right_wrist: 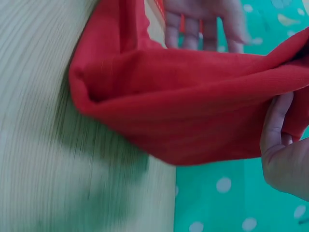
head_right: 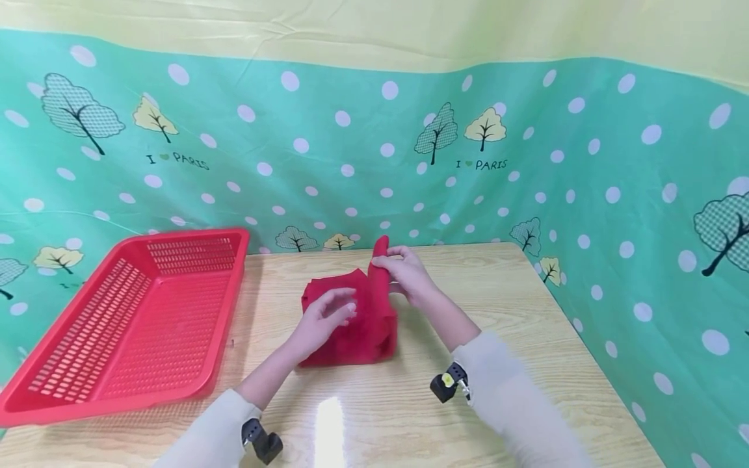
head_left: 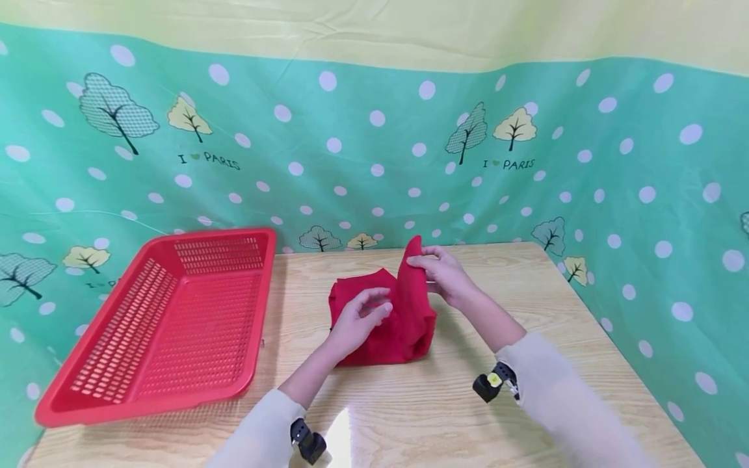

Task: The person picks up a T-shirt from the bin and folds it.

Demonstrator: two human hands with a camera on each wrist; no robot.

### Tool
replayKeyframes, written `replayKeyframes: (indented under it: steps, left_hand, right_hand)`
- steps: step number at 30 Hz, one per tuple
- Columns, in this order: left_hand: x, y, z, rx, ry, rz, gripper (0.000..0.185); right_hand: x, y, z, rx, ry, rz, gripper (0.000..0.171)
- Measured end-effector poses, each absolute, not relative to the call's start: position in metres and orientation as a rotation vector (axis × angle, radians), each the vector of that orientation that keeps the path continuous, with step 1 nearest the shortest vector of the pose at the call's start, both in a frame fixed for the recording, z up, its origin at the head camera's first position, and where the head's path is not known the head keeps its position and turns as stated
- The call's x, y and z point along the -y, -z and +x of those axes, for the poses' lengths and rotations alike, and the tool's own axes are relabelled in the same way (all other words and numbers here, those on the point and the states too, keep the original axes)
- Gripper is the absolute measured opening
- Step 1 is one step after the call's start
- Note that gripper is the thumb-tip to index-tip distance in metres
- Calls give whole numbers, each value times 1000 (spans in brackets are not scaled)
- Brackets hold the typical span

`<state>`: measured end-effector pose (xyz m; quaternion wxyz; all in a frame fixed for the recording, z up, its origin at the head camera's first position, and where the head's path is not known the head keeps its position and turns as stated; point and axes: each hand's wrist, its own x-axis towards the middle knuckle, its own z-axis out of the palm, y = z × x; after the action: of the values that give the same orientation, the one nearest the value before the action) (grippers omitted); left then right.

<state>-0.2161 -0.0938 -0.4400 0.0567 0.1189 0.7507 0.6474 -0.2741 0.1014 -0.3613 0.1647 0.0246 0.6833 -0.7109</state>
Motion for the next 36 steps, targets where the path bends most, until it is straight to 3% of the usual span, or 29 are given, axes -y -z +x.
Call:
replayKeyframes:
  steps: [13,19,24,32,36]
  left_hand:
    - [111,411,-210,-1827,-2196,62,67]
    - [131,421,-210,-1778,-2202,-101,53]
    - [146,434,-210,-1813,-2155,-274,39]
    - [162,456,-199,-2246,-1801,-458,36]
    - [164,464,-196,-2361,-1658,-427,31]
  right_hand:
    - [-39,374,-270,-2051,1903,-36,43]
    - [-30,382,-267,-2011,1808,-211,38]
    - [-47,392,-265,-2202,1680,-157,33]
    - [-85,425,-266,-2288,1369,142,56]
    - [-87,442,-264,-2198,1331,135,55]
